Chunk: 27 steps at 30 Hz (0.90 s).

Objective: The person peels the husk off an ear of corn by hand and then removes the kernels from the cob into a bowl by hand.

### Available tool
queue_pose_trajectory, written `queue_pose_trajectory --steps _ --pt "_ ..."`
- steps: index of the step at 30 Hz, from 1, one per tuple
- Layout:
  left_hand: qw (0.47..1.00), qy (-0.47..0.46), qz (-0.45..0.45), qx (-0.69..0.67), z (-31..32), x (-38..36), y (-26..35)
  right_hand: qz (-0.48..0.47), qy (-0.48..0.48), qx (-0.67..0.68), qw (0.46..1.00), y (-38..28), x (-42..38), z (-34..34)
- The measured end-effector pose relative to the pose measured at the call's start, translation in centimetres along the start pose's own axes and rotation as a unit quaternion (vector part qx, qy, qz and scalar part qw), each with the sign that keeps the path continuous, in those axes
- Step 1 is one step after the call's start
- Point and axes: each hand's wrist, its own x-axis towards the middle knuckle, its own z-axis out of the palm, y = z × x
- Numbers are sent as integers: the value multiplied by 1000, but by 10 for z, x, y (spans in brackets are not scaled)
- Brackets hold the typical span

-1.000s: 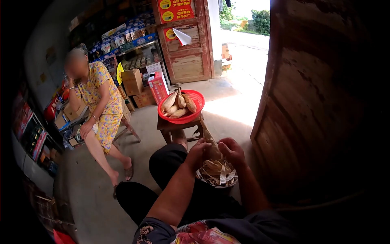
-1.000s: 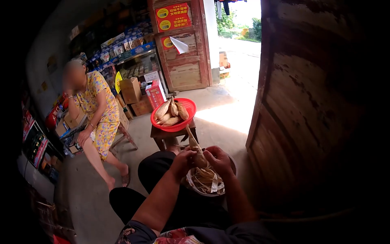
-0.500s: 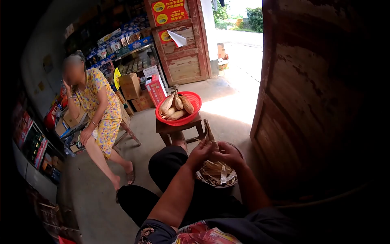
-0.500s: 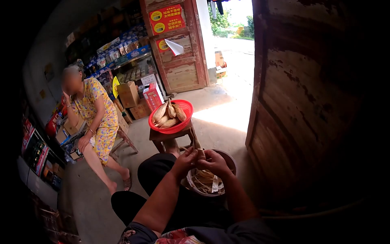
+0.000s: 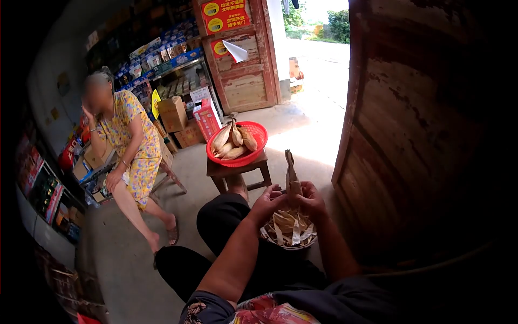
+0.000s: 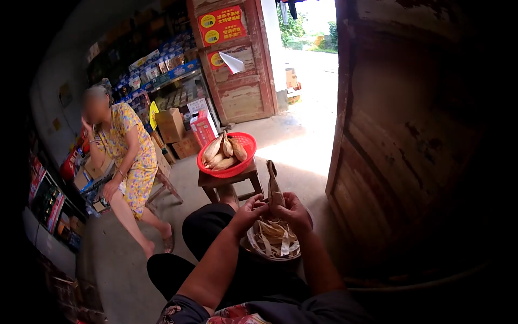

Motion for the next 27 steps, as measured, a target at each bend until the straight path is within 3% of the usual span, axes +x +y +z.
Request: queue_pose_trajectory --steps 2,4,6,10,12,13,16,23,27 --pt "986 -34 -62 -150 5 -18 32 -6 12 -118 993 10 -1 12" --pt "983 -50 -65 -162 2 -20 32 -60 5 -312 948 17 1 20" --pt "985 -36 -45 -162 -4 -14 16 -78 8 -387 919 9 -4 30" --pt "993 -24 -6 -112 -5 -12 13 -4 -14 -253 967 -10 -7 23" --pt "998 -22 15 -63 1 -10 9 12 -12 -109 994 -6 -2 10" --pt "999 -18 34 -12 4 -10 7 13 -3 -125 992 -5 -1 8" --pt "998 -30 22 -58 13 -8 3 -17 30 -225 974 1 1 6" --pt "993 -43 56 -91 14 -10 -1 1 35 -189 981 14 4 -4" --pt "993 -69 76 -61 10 -6 -3 -24 24 -330 943 -1 0 4"
